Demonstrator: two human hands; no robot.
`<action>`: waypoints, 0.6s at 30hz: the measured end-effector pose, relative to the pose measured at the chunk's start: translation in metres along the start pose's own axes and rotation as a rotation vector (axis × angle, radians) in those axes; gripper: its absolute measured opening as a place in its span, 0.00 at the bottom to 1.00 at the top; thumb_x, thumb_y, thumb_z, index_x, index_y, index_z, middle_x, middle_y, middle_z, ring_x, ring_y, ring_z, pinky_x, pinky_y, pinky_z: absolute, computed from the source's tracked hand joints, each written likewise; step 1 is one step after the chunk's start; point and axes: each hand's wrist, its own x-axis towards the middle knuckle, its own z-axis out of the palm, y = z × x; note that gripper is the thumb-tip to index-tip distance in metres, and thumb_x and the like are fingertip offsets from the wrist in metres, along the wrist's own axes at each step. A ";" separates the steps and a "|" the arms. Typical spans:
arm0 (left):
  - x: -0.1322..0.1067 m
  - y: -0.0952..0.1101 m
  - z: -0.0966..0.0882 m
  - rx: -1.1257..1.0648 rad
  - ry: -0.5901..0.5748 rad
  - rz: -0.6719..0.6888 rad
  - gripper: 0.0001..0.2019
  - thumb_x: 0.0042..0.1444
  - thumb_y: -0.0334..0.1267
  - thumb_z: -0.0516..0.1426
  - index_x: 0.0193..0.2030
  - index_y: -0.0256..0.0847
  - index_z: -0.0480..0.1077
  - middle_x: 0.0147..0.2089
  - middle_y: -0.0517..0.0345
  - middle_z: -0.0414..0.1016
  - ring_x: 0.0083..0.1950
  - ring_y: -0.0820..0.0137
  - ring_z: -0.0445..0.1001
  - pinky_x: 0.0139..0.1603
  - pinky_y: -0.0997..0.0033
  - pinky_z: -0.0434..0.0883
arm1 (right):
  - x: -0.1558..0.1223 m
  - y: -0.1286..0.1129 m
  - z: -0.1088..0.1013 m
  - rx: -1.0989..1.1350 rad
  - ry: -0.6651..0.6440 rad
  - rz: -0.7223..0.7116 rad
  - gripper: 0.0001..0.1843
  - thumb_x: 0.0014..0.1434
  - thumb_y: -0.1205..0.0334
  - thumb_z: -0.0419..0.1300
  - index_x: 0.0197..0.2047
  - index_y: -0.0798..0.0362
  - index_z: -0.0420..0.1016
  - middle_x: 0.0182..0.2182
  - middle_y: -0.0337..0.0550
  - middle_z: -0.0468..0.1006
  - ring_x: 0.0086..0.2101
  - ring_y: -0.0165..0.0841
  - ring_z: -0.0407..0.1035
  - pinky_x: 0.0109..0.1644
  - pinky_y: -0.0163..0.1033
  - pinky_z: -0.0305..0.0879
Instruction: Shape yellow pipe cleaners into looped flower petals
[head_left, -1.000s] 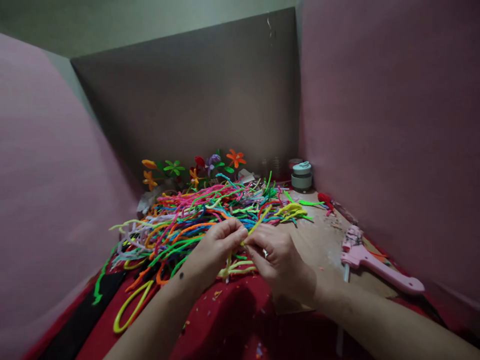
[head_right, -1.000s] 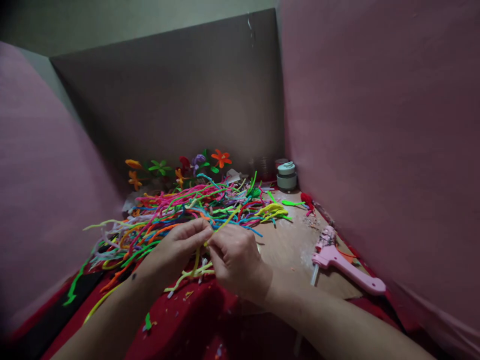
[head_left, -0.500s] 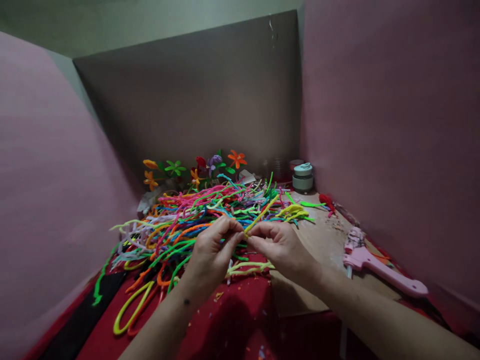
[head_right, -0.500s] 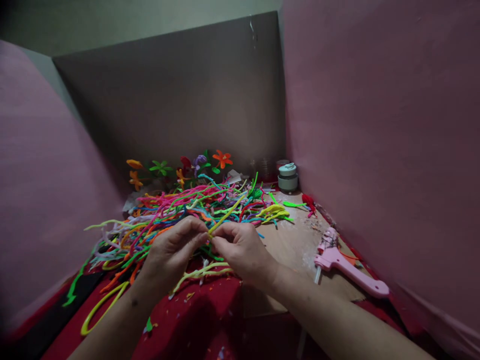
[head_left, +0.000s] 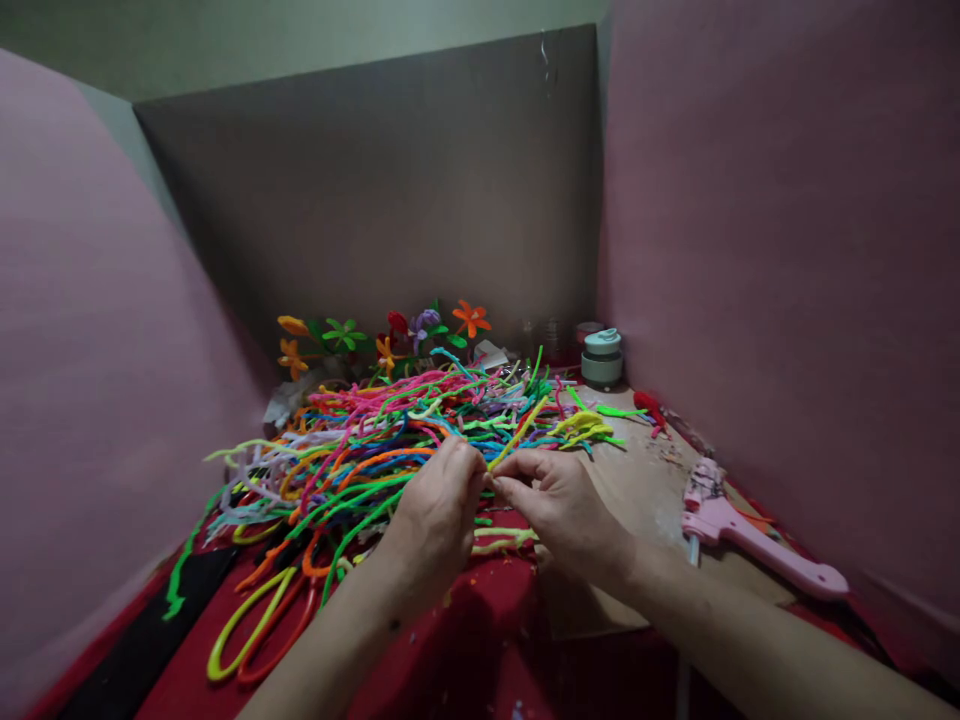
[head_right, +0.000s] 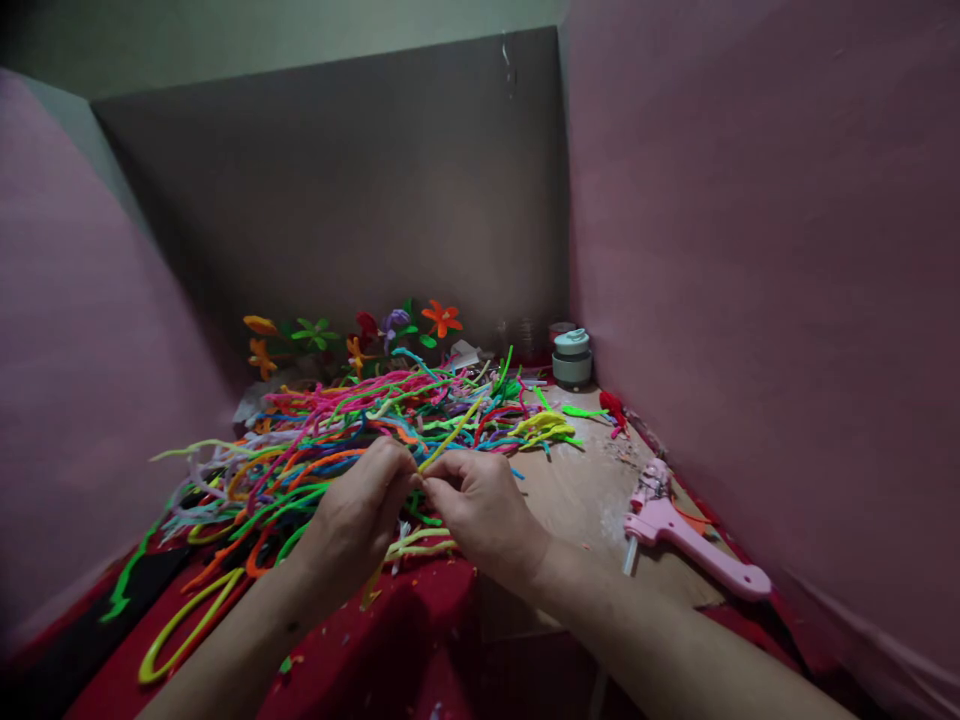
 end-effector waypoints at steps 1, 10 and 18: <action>0.000 0.000 0.000 -0.030 -0.021 -0.049 0.08 0.60 0.31 0.43 0.29 0.40 0.57 0.29 0.60 0.60 0.29 0.72 0.58 0.29 0.73 0.58 | 0.000 0.000 0.000 0.004 0.000 0.004 0.07 0.52 0.68 0.55 0.26 0.57 0.73 0.23 0.39 0.73 0.26 0.27 0.64 0.30 0.33 0.60; -0.001 -0.001 -0.008 -0.357 -0.175 -0.331 0.08 0.58 0.39 0.47 0.29 0.41 0.58 0.26 0.63 0.61 0.27 0.73 0.59 0.27 0.74 0.58 | -0.004 0.001 0.002 -0.148 0.036 -0.106 0.06 0.55 0.67 0.55 0.30 0.55 0.73 0.25 0.41 0.75 0.27 0.29 0.67 0.32 0.35 0.63; -0.002 0.001 -0.018 -0.399 -0.231 -0.303 0.10 0.59 0.39 0.46 0.27 0.41 0.57 0.25 0.62 0.61 0.27 0.73 0.59 0.27 0.73 0.59 | -0.008 -0.016 -0.005 -0.765 0.130 -0.624 0.11 0.58 0.64 0.54 0.40 0.53 0.77 0.34 0.48 0.74 0.38 0.37 0.61 0.43 0.45 0.59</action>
